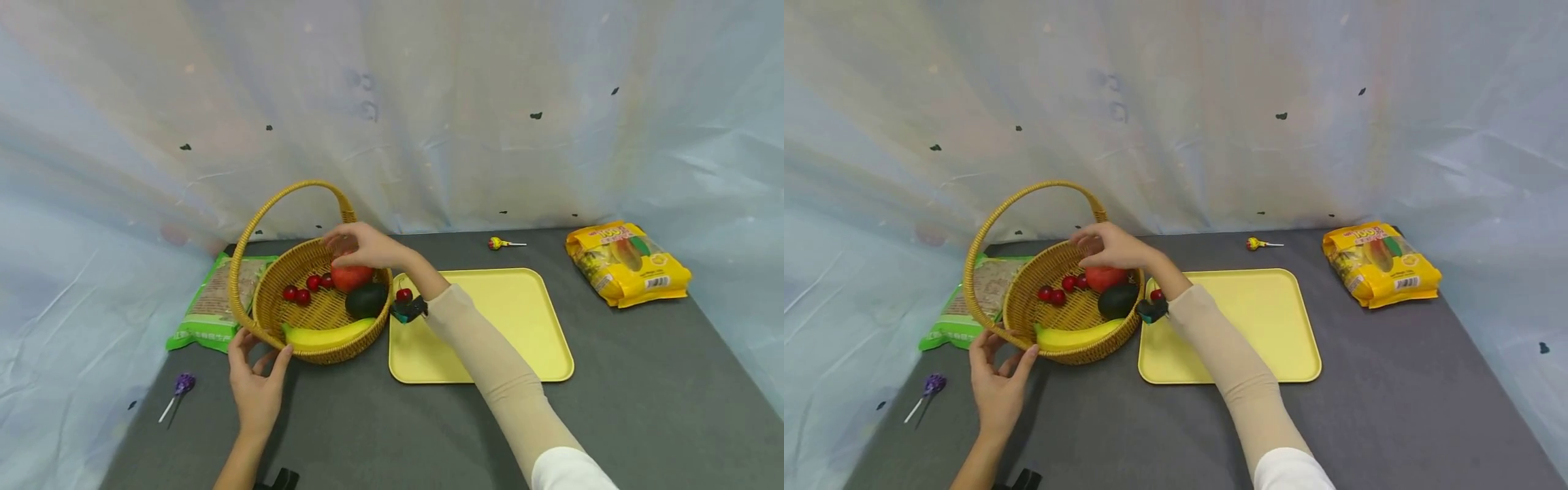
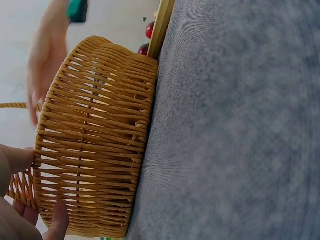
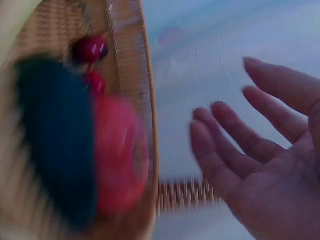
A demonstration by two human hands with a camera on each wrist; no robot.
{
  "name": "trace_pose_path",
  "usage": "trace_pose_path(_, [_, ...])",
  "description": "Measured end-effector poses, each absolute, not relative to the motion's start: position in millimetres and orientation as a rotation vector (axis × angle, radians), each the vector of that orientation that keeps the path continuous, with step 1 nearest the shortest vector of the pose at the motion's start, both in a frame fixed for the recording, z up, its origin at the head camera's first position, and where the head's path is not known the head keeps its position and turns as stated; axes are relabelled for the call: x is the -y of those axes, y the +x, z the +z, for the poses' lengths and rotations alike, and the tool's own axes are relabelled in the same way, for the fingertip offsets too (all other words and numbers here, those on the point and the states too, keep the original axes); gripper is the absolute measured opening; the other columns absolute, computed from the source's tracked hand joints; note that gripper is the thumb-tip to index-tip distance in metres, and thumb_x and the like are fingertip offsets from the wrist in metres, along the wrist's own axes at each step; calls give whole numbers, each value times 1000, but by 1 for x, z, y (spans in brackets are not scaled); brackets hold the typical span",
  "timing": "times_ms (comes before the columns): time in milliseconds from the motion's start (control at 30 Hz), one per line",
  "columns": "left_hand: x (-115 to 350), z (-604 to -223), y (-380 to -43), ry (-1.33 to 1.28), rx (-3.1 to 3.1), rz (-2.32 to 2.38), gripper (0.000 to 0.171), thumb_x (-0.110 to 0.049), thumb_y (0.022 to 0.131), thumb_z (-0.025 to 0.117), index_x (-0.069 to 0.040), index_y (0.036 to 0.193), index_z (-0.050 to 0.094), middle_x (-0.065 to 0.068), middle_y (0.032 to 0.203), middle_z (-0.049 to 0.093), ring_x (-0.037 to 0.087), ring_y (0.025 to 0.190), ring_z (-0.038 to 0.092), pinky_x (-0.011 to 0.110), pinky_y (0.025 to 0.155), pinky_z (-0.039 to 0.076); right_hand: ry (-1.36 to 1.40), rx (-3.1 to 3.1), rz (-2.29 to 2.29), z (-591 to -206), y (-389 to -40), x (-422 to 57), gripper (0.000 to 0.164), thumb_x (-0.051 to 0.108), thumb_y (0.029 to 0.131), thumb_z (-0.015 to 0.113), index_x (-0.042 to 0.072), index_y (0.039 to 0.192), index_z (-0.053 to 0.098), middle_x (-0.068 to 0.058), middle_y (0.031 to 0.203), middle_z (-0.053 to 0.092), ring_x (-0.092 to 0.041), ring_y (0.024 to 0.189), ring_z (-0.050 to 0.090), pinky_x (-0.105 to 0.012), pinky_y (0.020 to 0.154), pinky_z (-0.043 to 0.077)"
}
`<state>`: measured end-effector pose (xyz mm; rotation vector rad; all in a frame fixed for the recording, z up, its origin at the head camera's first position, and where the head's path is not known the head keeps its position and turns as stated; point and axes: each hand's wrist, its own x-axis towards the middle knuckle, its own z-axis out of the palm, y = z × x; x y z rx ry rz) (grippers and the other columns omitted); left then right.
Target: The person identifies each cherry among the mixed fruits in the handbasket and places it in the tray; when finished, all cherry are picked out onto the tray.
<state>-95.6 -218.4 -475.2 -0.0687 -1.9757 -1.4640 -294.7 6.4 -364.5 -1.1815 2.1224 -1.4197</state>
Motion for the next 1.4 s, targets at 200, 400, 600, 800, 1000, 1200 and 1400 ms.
trace_pose_path(200, [218,-474,-96,-79,1978,-1476,72,18,82,71,2,145,39,20,130,46,22,122,48,15,87,51,-1225,-2054,-1202,-372,-299,51,46,4,94,68,-3,138,54,-20,141,52,-30,130,50,-33,106,45])
trace_pose_path(400, [218,-474,-96,-75,1978,-1497,70,15,85,70,0,146,39,28,130,44,28,122,47,17,86,52,-1145,-2022,-1109,-387,-299,82,48,0,93,68,-1,139,55,-16,142,53,-33,133,48,-22,93,50])
trace_pose_path(600, [215,-475,-99,-107,1985,-1516,68,12,87,69,0,146,38,31,131,42,33,122,46,20,86,53,-1099,-2037,-1100,-396,-297,93,48,-2,93,67,1,139,55,-13,142,53,-31,134,46,-20,91,47])
trace_pose_path(800, [216,-475,-100,-114,1981,-1516,68,14,87,69,0,146,39,32,131,41,36,122,46,21,85,54,-1107,-2052,-1008,-408,-292,99,47,0,95,63,1,141,53,-16,139,55,-29,122,54,-21,86,48])
trace_pose_path(1000, [217,-473,-98,-106,1964,-1532,68,14,86,69,2,145,39,28,132,43,34,122,46,18,85,53,-1123,-2015,-956,-414,-287,104,45,-2,93,68,0,136,57,-15,135,59,-27,126,54,-20,93,49])
trace_pose_path(1200, [218,-474,-98,-110,1964,-1488,70,20,82,69,7,144,38,4,131,47,28,120,48,16,84,52,-1131,-1955,-916,-415,-285,107,43,-6,90,69,-3,132,61,-14,127,64,-23,116,60,-18,86,51])
trace_pose_path(1400, [219,-474,-96,-80,1981,-1464,69,22,82,68,10,143,37,-4,129,45,26,120,48,15,84,52,-1106,-1996,-880,-417,-284,108,39,-6,89,70,0,127,65,-10,120,66,-19,107,62,-19,81,53])
